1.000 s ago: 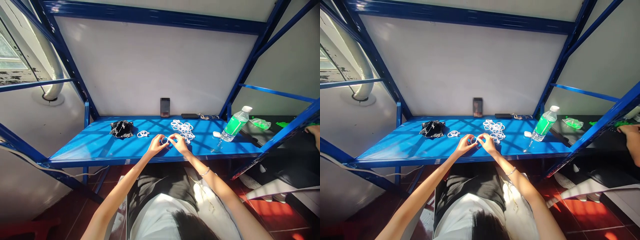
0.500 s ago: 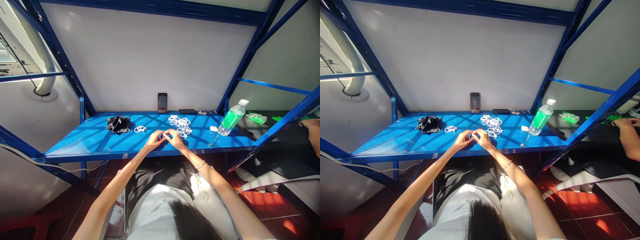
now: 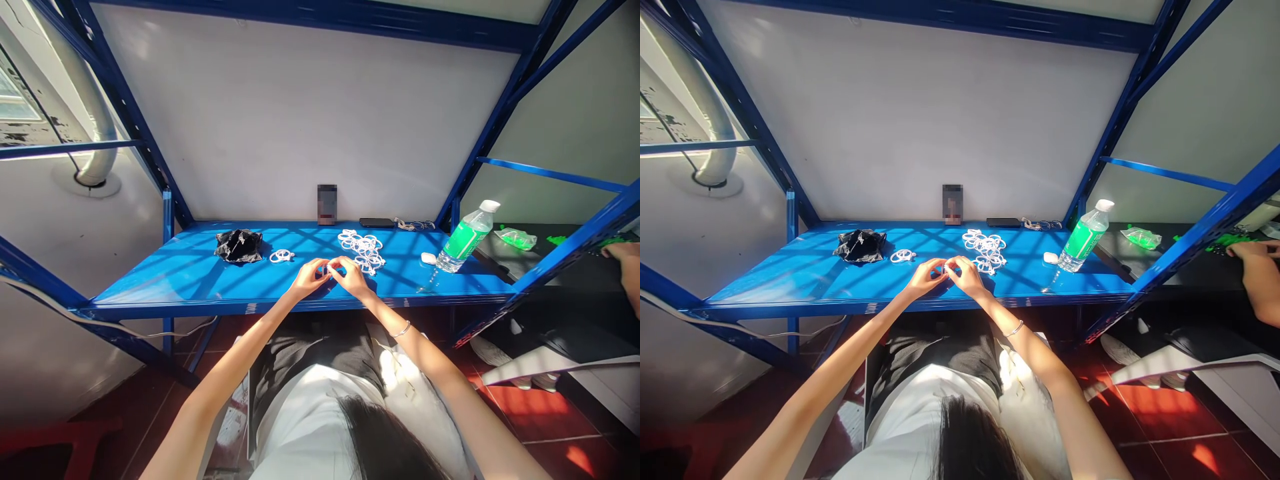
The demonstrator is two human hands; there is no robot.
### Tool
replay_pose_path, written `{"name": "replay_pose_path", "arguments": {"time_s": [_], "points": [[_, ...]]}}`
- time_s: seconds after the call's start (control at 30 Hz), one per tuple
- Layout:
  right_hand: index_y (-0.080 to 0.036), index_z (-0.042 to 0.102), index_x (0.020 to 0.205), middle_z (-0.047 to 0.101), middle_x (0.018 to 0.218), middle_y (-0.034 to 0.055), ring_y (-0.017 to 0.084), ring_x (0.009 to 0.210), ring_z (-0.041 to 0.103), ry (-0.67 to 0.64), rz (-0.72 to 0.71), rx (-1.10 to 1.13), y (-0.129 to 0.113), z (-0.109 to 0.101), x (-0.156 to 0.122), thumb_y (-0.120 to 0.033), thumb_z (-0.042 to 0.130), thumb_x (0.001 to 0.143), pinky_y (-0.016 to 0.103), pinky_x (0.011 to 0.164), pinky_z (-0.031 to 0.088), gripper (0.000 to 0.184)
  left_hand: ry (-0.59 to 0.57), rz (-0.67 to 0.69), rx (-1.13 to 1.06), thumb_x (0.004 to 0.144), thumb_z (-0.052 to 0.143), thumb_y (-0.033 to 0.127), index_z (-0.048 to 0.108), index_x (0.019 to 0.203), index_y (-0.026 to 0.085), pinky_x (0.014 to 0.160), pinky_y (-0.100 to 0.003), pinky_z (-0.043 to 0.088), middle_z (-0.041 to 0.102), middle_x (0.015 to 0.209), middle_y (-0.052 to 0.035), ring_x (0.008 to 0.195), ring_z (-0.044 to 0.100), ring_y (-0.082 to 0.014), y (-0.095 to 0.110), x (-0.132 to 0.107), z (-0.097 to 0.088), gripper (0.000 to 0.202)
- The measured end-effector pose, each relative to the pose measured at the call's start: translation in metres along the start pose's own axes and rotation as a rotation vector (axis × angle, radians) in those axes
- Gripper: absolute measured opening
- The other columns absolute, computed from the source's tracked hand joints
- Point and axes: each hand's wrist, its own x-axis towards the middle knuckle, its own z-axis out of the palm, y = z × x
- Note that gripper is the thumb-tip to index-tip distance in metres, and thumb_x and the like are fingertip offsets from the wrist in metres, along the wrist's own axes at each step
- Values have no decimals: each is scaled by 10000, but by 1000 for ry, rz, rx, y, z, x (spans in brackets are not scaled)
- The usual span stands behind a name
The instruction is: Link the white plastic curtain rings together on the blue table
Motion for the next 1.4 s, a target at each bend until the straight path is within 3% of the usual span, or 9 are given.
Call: {"name": "replay_pose_path", "arguments": {"time_s": [0.6,1.07,1.4], "points": [[-206,643,881,666,863,57,195,817,609,15,-77,-42,-5,-3,1,-363,487,956,350,798,507,234,32,-64,-43,858,566,388,614,1089,168,735,-280,569,687,1051,-75,918,664,-196,9,-1,-1,322],[-212,661,927,674,908,65,208,895,622,13,-66,-14,0,-1,0,-314,507,951,354,815,515,185,100,64,78,876,545,298,611,993,166,670,-263,551,655,1014,-89,867,648,-180,18,-1,-5,189],[-207,678,891,668,857,53,184,795,622,9,-17,60,0,-2,1,-368,521,945,331,757,525,232,127,72,59,876,537,267,623,898,165,626,-251,538,657,955,-77,828,642,-168,15,-2,-8,136]]}}
